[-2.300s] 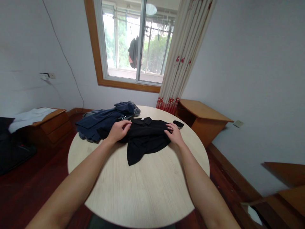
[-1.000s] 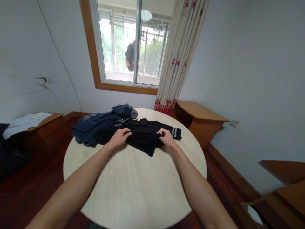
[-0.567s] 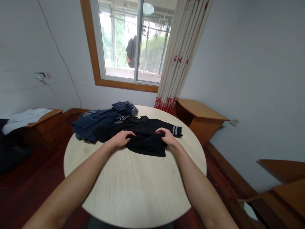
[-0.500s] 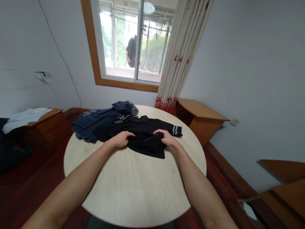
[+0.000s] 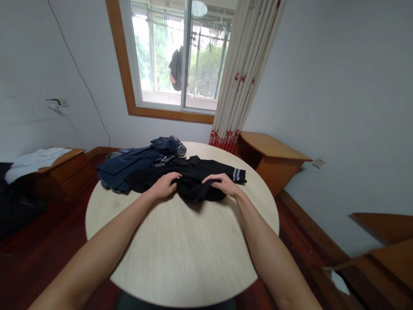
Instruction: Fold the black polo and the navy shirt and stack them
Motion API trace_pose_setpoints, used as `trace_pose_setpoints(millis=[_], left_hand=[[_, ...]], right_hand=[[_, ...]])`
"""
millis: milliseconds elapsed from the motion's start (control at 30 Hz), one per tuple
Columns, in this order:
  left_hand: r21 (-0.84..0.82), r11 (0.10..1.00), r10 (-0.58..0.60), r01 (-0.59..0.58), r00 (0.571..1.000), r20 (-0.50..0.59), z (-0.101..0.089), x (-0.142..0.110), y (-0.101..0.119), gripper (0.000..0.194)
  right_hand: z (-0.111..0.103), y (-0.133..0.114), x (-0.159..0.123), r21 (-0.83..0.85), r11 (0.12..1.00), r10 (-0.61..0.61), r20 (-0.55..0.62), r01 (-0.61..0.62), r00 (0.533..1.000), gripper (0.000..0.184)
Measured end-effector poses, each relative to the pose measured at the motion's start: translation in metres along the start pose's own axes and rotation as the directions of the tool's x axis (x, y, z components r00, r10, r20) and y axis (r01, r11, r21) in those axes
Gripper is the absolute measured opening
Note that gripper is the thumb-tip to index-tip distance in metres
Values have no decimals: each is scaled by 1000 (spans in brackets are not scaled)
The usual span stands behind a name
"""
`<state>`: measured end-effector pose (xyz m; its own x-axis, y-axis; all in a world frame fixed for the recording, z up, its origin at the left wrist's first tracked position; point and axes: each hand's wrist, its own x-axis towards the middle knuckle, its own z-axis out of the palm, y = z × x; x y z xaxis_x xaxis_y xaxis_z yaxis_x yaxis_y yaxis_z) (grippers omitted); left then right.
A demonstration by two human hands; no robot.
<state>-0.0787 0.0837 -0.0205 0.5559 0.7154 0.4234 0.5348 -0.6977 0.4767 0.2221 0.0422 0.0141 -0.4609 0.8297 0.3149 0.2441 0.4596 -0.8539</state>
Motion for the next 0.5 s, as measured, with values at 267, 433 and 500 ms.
trace_pose_setpoints(millis=[267,433,500], left_hand=[[-166,963,-253,213,929,-272,-19,3,0,37],[-271,942,-256,196,944,-206,-20,7,7,44],[-353,913,-283,206,942,-182,-32,5,12,48]], right_hand=[[-19,34,7,336,942,246,-713,11,657,55],[-18,35,8,390,921,312,-710,-16,631,52],[-21,33,5,384,923,296,-691,-12,659,50]])
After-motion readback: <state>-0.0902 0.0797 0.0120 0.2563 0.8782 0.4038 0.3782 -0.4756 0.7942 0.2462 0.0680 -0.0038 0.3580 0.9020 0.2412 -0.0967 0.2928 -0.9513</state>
